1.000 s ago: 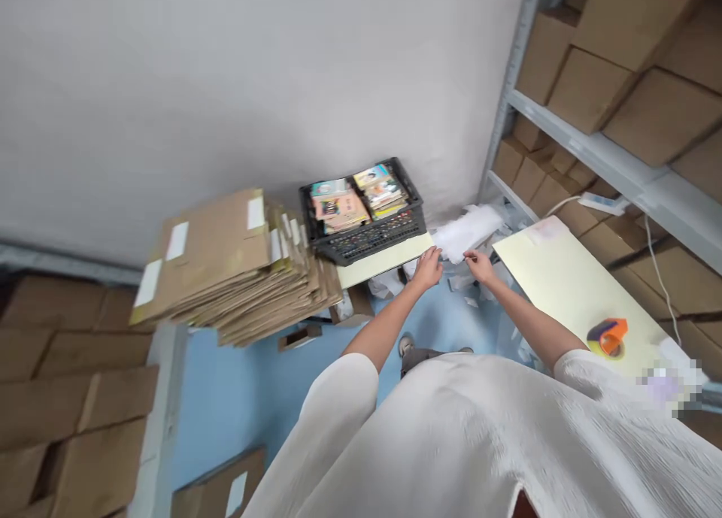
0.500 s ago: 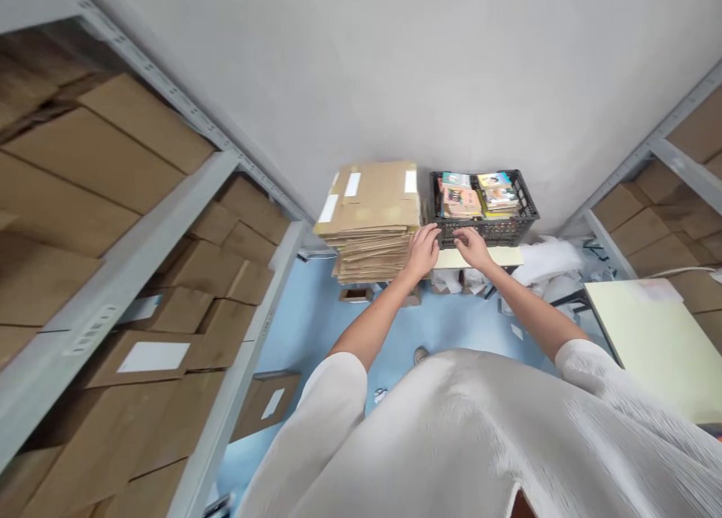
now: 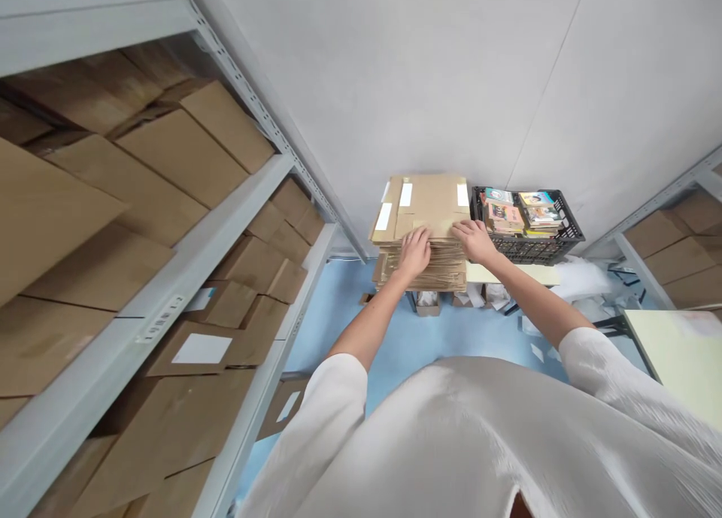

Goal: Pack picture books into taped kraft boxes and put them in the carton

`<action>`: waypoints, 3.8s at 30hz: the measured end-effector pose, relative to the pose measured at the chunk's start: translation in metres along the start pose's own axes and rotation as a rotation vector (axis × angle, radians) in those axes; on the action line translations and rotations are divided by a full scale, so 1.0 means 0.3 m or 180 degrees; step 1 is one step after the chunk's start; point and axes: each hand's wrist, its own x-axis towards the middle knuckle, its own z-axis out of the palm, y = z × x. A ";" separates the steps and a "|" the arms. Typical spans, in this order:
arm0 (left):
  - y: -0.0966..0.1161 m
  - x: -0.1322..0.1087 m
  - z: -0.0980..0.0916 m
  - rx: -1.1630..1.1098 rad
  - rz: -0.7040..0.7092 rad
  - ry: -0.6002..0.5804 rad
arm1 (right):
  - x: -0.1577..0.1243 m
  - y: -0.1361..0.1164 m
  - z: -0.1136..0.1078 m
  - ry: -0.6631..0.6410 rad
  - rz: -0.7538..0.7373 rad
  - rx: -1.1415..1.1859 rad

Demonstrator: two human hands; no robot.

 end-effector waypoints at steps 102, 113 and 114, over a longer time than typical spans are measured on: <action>2.479 -0.004 2.038 -0.0265 0.3652 -0.3534 | -2.837 0.847 -0.598 -0.0486 0.6282 0.0363; 2.422 -0.249 2.021 0.0473 0.1962 -0.3720 | -3.112 1.081 -0.539 -0.0917 0.6301 0.0710; 2.422 -0.262 2.026 0.0446 0.1914 -0.3732 | -3.124 1.093 -0.533 -0.0923 0.6324 0.0712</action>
